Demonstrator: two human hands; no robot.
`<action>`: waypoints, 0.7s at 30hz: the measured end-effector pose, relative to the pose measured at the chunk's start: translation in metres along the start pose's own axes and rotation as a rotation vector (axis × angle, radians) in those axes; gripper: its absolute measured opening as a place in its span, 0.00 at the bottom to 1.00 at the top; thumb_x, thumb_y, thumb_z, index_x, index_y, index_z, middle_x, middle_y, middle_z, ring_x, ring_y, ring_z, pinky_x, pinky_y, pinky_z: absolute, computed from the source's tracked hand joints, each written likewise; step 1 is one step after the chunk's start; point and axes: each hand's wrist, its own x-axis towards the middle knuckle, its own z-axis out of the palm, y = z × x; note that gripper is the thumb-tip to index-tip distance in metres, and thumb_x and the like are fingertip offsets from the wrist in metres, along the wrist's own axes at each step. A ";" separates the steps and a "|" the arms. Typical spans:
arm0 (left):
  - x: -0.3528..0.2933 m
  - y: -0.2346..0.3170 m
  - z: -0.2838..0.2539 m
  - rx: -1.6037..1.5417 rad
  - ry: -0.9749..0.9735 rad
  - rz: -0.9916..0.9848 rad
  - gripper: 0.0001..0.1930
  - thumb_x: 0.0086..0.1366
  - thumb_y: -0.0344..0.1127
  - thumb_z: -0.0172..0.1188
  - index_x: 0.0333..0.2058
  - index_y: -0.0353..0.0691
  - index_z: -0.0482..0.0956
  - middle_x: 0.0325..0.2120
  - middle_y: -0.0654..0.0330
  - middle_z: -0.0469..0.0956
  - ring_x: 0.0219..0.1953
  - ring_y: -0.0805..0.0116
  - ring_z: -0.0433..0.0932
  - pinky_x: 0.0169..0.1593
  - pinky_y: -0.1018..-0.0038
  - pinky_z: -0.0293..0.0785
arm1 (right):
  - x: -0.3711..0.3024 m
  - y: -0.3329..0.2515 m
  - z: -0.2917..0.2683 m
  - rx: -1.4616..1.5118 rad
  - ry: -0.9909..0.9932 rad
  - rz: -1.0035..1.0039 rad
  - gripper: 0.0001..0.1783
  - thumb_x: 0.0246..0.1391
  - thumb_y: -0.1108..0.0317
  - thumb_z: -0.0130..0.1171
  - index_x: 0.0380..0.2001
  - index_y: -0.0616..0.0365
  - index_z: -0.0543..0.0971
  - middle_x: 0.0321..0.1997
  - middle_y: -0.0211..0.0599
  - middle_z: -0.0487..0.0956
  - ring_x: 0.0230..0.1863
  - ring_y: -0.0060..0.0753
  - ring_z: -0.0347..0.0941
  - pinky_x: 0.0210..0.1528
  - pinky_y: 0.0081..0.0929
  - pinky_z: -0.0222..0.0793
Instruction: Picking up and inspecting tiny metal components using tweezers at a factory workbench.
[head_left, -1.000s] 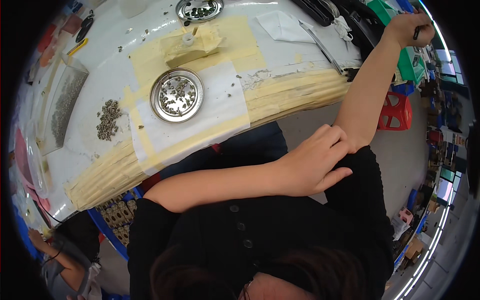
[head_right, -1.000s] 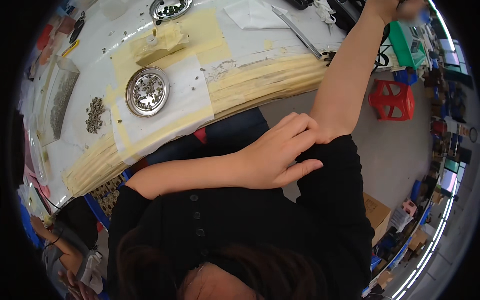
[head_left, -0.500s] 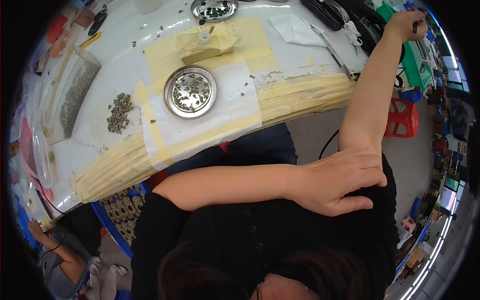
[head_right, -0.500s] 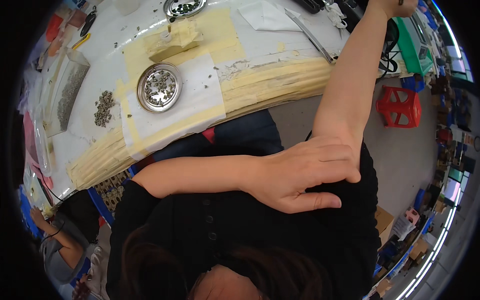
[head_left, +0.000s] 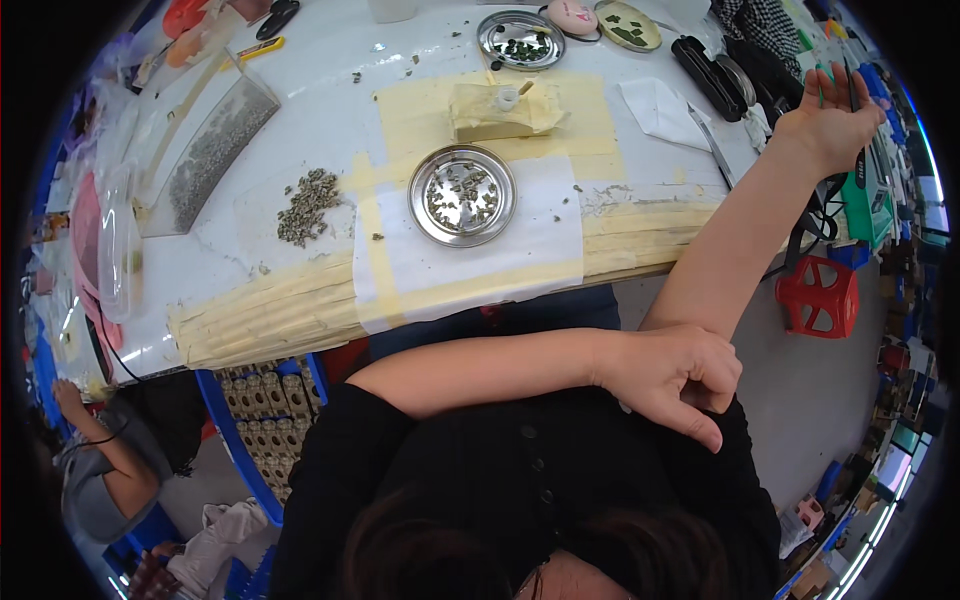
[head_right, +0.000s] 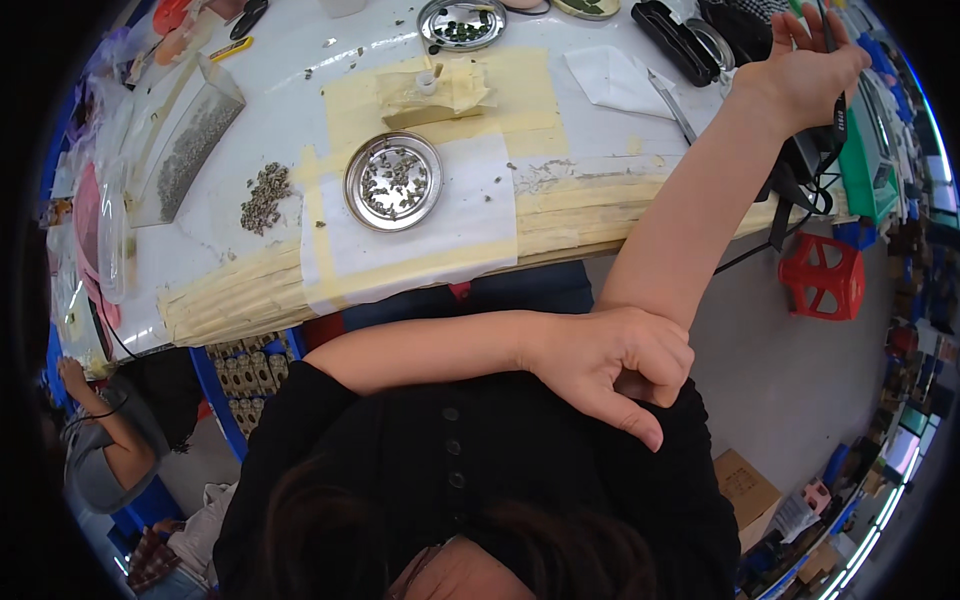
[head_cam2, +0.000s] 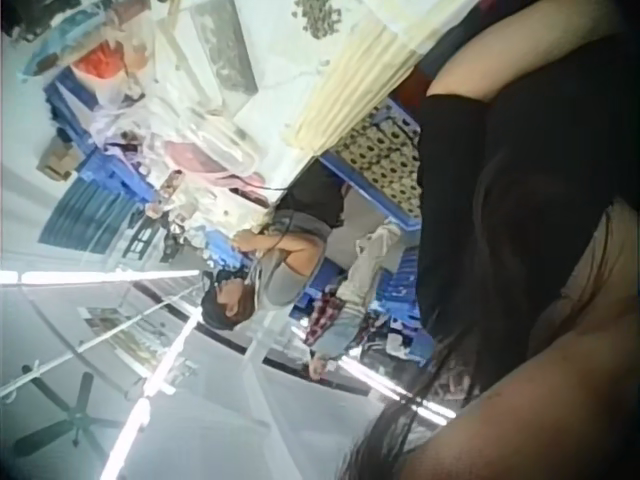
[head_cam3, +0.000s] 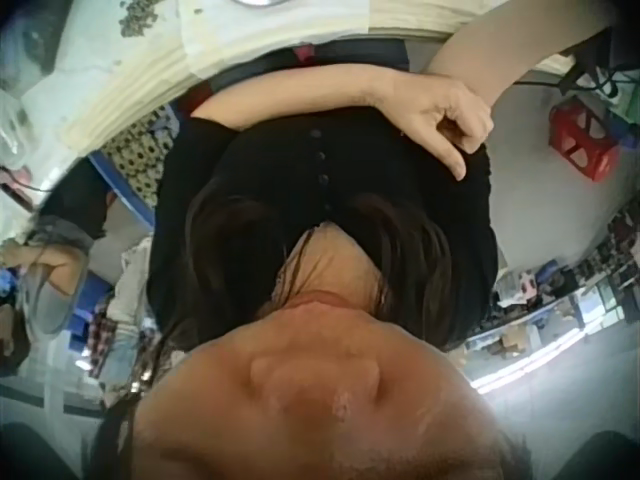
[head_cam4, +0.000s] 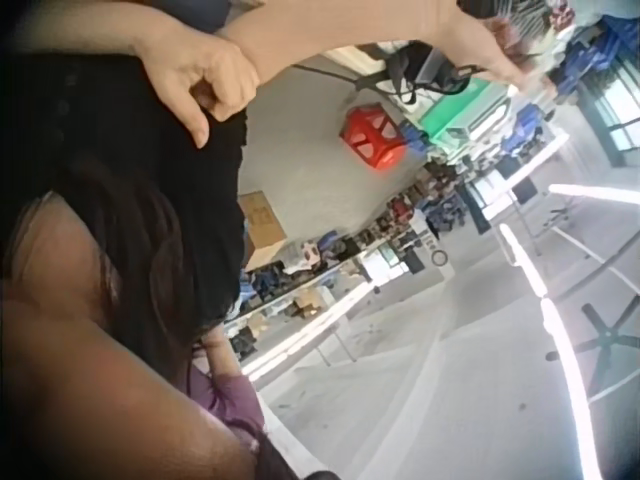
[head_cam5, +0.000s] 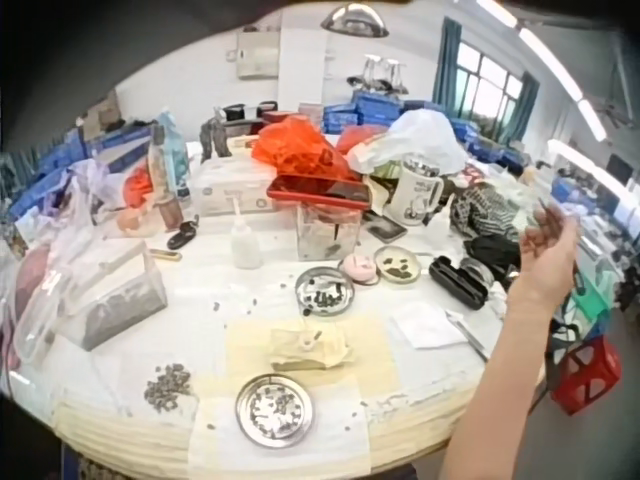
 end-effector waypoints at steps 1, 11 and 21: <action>0.003 -0.004 0.006 -0.010 0.066 0.077 0.17 0.58 0.42 0.68 0.24 0.37 0.71 0.25 0.60 0.70 0.29 0.64 0.69 0.34 0.70 0.65 | 0.001 0.001 0.000 0.014 0.004 0.008 0.27 0.69 0.54 0.29 0.41 0.69 0.70 0.37 0.51 0.76 0.36 0.38 0.74 0.40 0.34 0.76; -0.016 0.007 -0.002 0.036 0.084 -0.079 0.15 0.60 0.42 0.65 0.27 0.36 0.74 0.26 0.58 0.71 0.34 0.60 0.72 0.39 0.66 0.69 | -0.018 0.001 0.005 0.078 0.020 0.136 0.25 0.67 0.52 0.34 0.41 0.67 0.70 0.38 0.48 0.77 0.34 0.35 0.73 0.39 0.29 0.76; -0.013 -0.008 0.012 0.149 0.214 0.122 0.15 0.61 0.43 0.64 0.34 0.36 0.74 0.32 0.57 0.72 0.41 0.58 0.71 0.44 0.66 0.68 | -0.007 0.028 -0.007 0.004 -0.051 0.136 0.26 0.68 0.53 0.33 0.42 0.67 0.72 0.39 0.49 0.77 0.34 0.34 0.73 0.41 0.29 0.75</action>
